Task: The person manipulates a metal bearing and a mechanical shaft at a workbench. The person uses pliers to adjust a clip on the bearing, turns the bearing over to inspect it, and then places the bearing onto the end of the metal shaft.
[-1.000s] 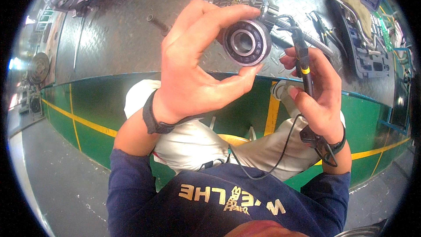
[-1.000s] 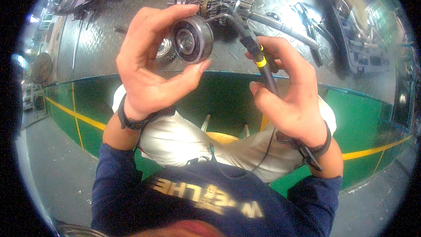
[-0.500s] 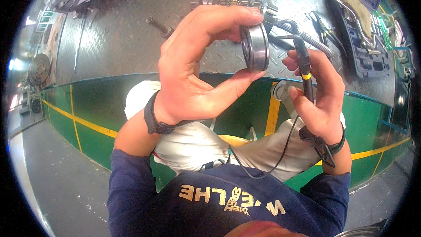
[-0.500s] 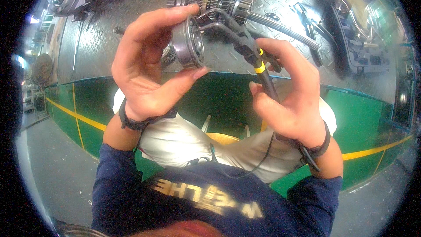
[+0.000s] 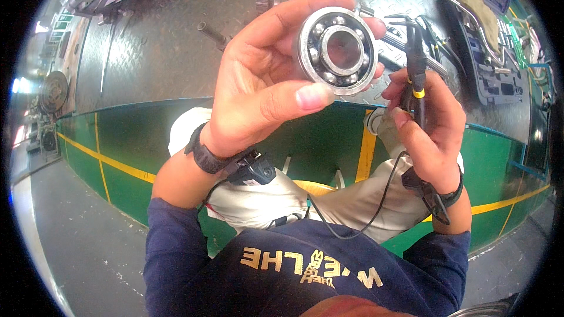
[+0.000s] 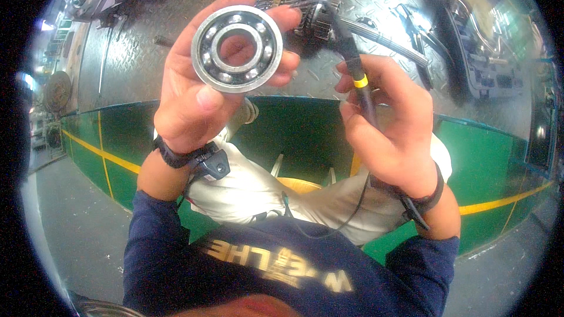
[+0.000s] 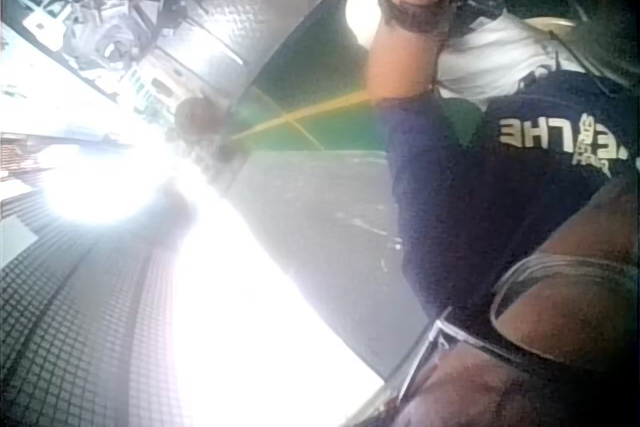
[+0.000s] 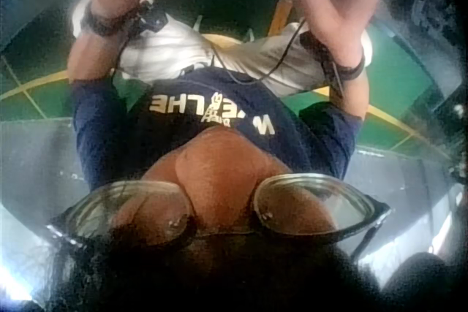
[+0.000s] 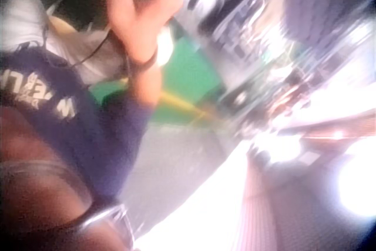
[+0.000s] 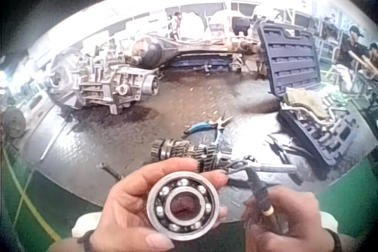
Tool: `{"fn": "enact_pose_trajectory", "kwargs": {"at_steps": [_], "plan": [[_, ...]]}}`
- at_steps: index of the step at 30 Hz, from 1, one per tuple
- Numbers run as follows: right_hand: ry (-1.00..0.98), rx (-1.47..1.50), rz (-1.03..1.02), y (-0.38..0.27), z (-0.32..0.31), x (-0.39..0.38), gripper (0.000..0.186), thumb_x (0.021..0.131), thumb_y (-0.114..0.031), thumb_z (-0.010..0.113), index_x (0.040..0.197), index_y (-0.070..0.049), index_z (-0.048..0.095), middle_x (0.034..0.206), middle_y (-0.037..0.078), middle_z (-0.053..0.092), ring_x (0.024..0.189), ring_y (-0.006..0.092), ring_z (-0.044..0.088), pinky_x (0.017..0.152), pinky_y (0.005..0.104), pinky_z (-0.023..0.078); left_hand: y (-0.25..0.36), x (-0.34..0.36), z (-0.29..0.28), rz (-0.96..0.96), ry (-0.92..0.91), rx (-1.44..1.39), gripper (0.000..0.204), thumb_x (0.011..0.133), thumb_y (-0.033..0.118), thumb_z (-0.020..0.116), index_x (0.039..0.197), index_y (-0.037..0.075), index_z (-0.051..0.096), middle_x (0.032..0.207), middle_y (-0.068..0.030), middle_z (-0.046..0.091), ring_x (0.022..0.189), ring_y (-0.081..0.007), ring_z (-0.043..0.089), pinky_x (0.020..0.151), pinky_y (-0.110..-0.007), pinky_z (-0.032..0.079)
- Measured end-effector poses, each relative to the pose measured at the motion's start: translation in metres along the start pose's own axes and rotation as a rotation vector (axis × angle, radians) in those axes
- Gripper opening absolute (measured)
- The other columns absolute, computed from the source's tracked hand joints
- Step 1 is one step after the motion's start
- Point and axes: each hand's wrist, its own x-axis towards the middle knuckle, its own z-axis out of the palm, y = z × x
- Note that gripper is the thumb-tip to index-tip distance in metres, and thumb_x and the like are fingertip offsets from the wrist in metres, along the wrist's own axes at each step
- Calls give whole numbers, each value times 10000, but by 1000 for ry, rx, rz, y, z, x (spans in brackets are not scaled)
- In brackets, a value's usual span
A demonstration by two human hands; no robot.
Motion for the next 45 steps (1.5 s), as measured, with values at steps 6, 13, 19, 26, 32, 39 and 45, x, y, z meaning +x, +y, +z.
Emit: {"fn": "enact_pose_trajectory", "kwargs": {"at_steps": [6,13,19,26,32,39,45], "plan": [[-6,42,-11,-1,0,0,438,785,-20,620,1217,50,649,979,89,711,865,148,682,823,298,551,1,-1,-2,-32,-21,-43,1004,782,281,864,1600,14,345,1489,-383,502,1201,-426,694,1010,-491,605],[-52,-65,-94,0,-4,1,475,747,-43,637,1211,57,647,981,116,724,867,179,699,827,316,552,-1,-1,2,-35,12,-35,996,766,258,866,1595,16,369,1481,-393,500,1197,-421,696,1028,-504,595],[-63,-107,-120,-2,-4,2,478,735,-71,664,1193,65,643,963,153,726,872,223,717,825,335,559,1,-2,4,-69,17,-70,1013,760,261,874,1597,3,365,1473,-390,508,1195,-412,698,1033,-509,592],[-36,-222,-218,-1,-2,3,464,704,-94,698,1146,43,664,868,141,654,749,247,643,726,332,527,-6,-3,2,-48,-25,-60,999,785,293,874,1591,-21,376,1451,-370,544,1175,-370,710,1007,-462,602],[-31,-228,-235,-1,-1,5,463,696,-107,705,1134,39,667,836,125,629,711,236,609,694,333,512,-8,-3,3,-26,-8,-44,998,783,306,882,1581,-32,388,1430,-354,571,1198,-355,700,997,-442,608],[-28,-257,-235,-4,-2,2,484,690,-102,700,1148,52,664,868,150,666,735,251,656,716,337,532,-2,-5,-9,127,-67,241,867,792,128,864,1521,-85,446,1433,-246,607,1267,-305,650,1065,-413,544],[-49,-241,-180,-5,-5,1,489,700,-63,670,1170,73,652,926,173,714,792,259,711,750,342,556,0,-2,-17,506,-41,935,705,708,23,851,1372,-59,630,1264,-165,673,1007,-199,632,849,-292,499]]}}
